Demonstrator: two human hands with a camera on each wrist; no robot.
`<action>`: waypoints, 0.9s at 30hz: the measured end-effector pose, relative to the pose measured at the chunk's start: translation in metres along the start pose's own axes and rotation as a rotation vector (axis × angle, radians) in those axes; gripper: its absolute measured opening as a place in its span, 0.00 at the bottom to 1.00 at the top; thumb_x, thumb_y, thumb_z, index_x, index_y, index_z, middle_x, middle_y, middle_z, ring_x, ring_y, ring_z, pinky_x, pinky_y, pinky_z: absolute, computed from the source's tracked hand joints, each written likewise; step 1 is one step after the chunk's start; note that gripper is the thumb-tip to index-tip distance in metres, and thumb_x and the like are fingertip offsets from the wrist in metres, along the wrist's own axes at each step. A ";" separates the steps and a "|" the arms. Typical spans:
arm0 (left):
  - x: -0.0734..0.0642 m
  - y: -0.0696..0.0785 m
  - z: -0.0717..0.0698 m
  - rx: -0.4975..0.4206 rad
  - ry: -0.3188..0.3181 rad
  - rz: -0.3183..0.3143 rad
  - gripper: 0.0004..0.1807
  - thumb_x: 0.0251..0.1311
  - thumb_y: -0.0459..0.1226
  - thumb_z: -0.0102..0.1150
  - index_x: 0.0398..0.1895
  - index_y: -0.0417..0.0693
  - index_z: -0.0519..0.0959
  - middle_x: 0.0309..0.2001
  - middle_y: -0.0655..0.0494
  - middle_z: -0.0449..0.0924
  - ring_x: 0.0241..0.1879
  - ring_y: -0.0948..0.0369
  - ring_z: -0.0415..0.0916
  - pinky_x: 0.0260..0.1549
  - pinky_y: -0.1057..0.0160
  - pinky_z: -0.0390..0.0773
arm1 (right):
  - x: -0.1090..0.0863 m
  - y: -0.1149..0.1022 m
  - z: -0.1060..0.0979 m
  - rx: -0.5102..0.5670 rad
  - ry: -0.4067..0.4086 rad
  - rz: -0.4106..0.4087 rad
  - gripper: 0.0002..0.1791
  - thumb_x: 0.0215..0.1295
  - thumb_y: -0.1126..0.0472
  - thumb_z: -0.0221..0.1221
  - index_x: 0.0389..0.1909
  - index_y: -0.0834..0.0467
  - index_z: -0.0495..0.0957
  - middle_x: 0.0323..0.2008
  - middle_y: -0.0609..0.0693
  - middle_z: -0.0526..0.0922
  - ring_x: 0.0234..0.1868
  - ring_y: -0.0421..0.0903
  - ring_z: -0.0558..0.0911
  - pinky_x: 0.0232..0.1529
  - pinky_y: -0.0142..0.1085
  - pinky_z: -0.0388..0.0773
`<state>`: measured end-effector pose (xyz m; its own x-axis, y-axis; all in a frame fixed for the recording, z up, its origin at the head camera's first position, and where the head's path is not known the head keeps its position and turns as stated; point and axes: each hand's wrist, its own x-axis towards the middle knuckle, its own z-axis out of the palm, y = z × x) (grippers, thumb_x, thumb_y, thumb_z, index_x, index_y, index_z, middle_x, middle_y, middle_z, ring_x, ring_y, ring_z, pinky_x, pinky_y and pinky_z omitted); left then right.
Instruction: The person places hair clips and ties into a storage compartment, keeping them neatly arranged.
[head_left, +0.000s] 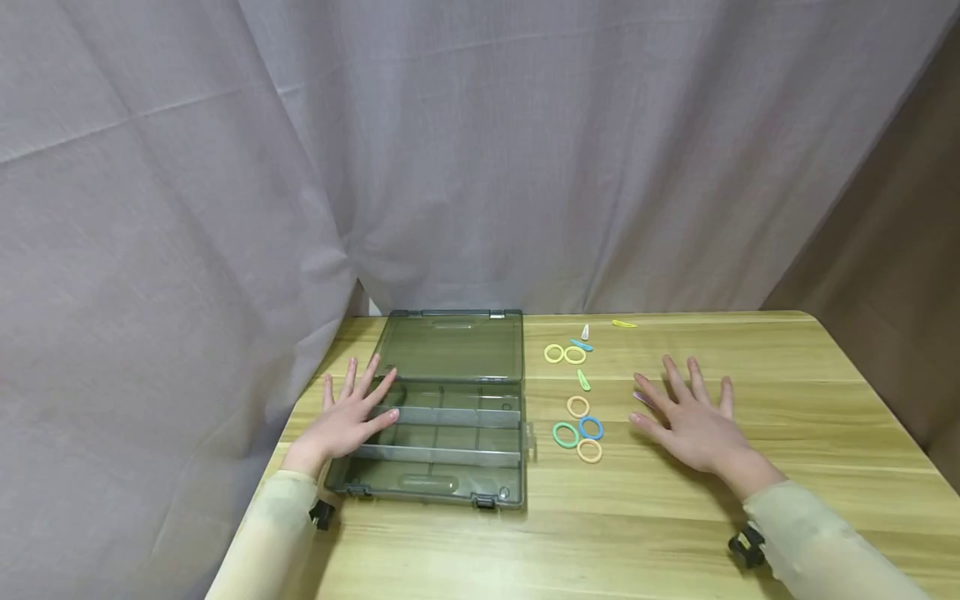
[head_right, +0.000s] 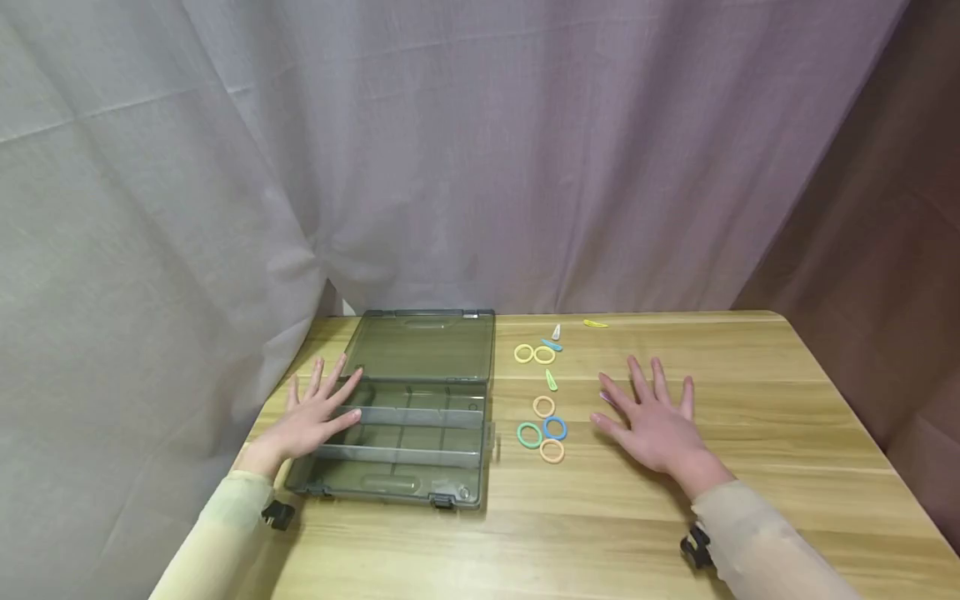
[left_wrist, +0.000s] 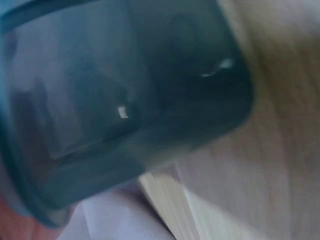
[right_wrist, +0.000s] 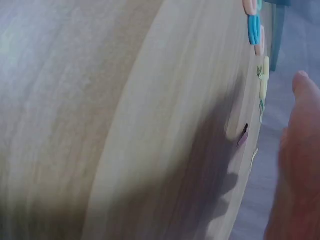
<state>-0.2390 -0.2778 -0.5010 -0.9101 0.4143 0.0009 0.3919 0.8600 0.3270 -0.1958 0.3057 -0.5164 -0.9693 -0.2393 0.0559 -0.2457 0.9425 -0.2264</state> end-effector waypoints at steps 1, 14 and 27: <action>0.000 -0.001 -0.001 -0.052 -0.003 0.002 0.43 0.80 0.63 0.46 0.89 0.59 0.51 0.88 0.54 0.28 0.83 0.44 0.16 0.71 0.24 0.23 | 0.000 0.001 0.000 0.019 0.003 -0.003 0.44 0.80 0.28 0.46 0.87 0.45 0.54 0.86 0.64 0.34 0.82 0.73 0.31 0.68 0.81 0.25; -0.037 -0.034 -0.017 -0.585 0.140 -0.129 0.35 0.81 0.45 0.57 0.84 0.42 0.62 0.81 0.37 0.61 0.75 0.38 0.65 0.69 0.41 0.70 | 0.003 0.016 -0.001 0.440 0.114 0.010 0.33 0.77 0.53 0.65 0.75 0.65 0.72 0.67 0.69 0.78 0.67 0.71 0.76 0.67 0.68 0.67; -0.052 -0.052 -0.002 -0.879 0.122 -0.251 0.35 0.76 0.37 0.65 0.79 0.30 0.65 0.76 0.33 0.68 0.51 0.55 0.85 0.40 0.59 0.87 | 0.019 0.013 0.012 0.571 0.054 0.154 0.36 0.75 0.49 0.67 0.75 0.63 0.72 0.68 0.65 0.79 0.65 0.65 0.79 0.65 0.59 0.72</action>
<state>-0.2122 -0.3445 -0.5165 -0.9820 0.1693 -0.0837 -0.0166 0.3642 0.9312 -0.2175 0.3107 -0.5301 -0.9961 -0.0839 0.0270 -0.0775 0.6871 -0.7225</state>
